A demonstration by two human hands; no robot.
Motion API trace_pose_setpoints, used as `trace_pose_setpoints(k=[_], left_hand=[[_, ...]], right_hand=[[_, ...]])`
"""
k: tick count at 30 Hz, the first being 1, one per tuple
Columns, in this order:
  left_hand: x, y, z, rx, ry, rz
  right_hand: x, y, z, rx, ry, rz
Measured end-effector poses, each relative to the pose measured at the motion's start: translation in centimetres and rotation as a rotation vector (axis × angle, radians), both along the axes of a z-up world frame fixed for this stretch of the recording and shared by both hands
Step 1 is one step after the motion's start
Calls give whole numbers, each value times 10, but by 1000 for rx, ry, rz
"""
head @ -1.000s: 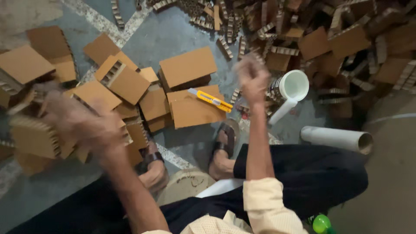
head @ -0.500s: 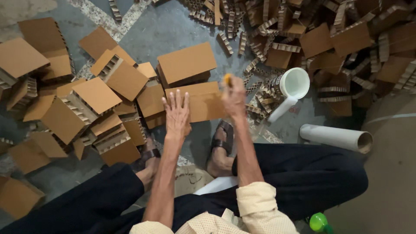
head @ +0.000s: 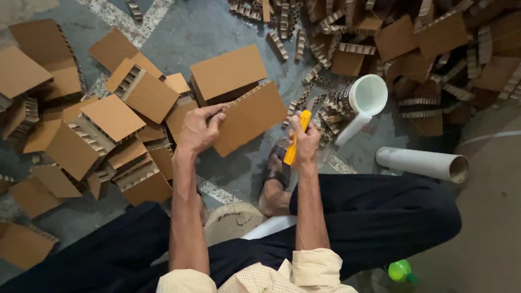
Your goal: The person sits cross-legged on the floor and uses a yellow utility knife to cut rectangular pieces of corrugated cardboard. They repeatedly score the cardboard and snap it into smaller sections, placing the cut pieces into a pile on the floor.
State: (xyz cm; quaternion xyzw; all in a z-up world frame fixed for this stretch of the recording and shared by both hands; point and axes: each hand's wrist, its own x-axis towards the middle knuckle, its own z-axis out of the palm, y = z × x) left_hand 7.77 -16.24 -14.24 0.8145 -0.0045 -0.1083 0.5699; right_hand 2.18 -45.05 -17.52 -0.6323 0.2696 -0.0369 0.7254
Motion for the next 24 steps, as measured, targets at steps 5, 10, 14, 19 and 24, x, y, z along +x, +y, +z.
trace_pose_setpoints(k=[5,10,14,19,24], left_hand=[[15,3,-22,1,168,-103],[8,-17,-30,550,-116,-99],[-13,-34,-32,606,-194,-195],[-24,-41,-56,721,-268,-215],[-18,-32,-68,690,-300,-243]], right_hand=[[0,18,3,-19,39,125],[14,32,-55,-596,45,7],[3,26,-76,-867,42,12],[-12,47,-14,-594,69,-8],[6,90,32,-775,82,475]])
